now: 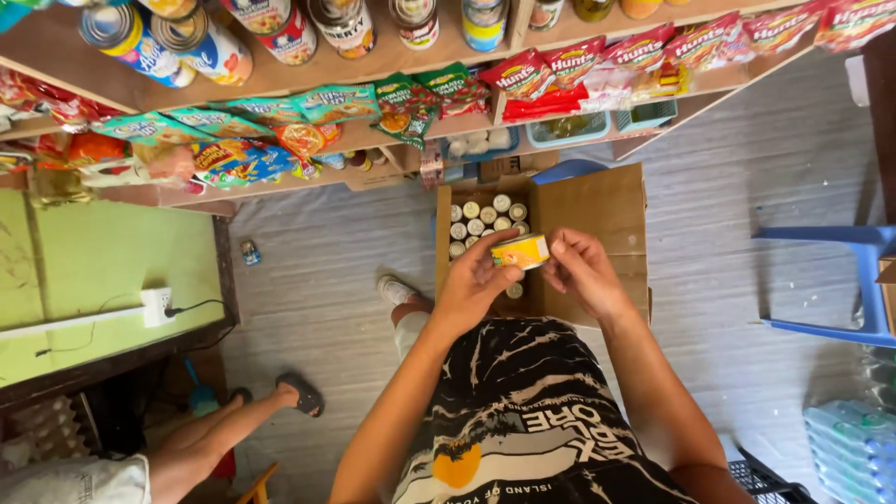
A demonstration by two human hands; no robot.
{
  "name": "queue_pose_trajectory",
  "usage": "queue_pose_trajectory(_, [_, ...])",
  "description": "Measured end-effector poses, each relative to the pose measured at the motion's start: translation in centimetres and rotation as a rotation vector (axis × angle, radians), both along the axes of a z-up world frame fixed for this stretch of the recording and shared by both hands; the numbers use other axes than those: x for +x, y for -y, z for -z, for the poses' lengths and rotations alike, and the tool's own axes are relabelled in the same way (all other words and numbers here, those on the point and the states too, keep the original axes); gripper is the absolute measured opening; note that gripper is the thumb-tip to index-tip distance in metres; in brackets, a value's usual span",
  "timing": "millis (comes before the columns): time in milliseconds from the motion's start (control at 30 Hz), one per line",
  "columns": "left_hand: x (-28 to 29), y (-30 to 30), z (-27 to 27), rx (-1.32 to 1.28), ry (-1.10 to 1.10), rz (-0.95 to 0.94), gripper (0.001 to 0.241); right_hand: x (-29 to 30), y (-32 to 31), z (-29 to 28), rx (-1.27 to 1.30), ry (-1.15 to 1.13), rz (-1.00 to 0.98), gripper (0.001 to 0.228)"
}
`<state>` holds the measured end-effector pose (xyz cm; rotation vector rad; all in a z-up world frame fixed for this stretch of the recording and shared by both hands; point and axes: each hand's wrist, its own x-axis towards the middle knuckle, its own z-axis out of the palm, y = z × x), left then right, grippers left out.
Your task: Taking canned goods from a cardboard box and placing them on grocery store shelves to restock.
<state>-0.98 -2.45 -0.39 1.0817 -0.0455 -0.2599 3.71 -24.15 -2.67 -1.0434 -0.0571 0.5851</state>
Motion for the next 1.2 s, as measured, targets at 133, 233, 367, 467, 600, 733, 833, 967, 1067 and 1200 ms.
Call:
queue_pose_trajectory(133, [-0.3, 0.2, -0.9, 0.006, -0.002, -0.003, 0.058, -0.7, 0.0, -0.9, -0.041, 0.028, 0.026, 0.026])
queue_pose_trajectory(233, [-0.2, 0.2, -2.0, 0.103, 0.076, -0.025, 0.063, -1.1, 0.1, -1.5, 0.003, 0.059, 0.04, 0.02])
queue_pose_trajectory(367, [0.3, 0.6, -4.0, 0.219, 0.07, -0.021, 0.072, -1.0, 0.0, -5.3, -0.127, 0.149, 0.104, 0.026])
queue_pose_trajectory(467, [0.6, 1.1, -5.4, 0.414, 0.157, -0.062, 0.08, -0.9, 0.5, -5.3, -0.088, 0.207, -0.029, 0.053])
queue_pose_trajectory(600, [0.5, 2.2, -6.2, 0.682, 0.227, -0.154, 0.083, -0.7, 0.9, -4.9, -0.114, 0.228, -0.066, 0.067])
queue_pose_trajectory(733, [0.6, 3.0, -6.6, 0.759, 0.399, -0.227, 0.089, -0.4, 1.1, -5.5, -0.11, 0.127, -0.056, 0.067])
queue_pose_trajectory(833, [0.9, 2.9, -6.6, 0.624, 0.305, -0.153, 0.085, -0.5, 1.6, -5.2, -0.147, 0.236, -0.024, 0.056])
queue_pose_trajectory(967, [1.1, 2.7, -6.8, 0.61, 0.305, -0.153, 0.074, -0.6, 1.7, -5.2, -0.234, 0.263, -0.012, 0.051])
queue_pose_trajectory(1067, [1.1, 2.7, -6.5, 0.564, 0.351, -0.201, 0.057, -0.7, 1.7, -4.4, -0.174, 0.093, 0.052, 0.053])
queue_pose_trajectory(1200, [1.1, 2.7, -6.6, 0.5, 0.331, -0.209, 0.047, -0.6, 1.3, -5.3, 0.008, 0.075, 0.005, 0.053])
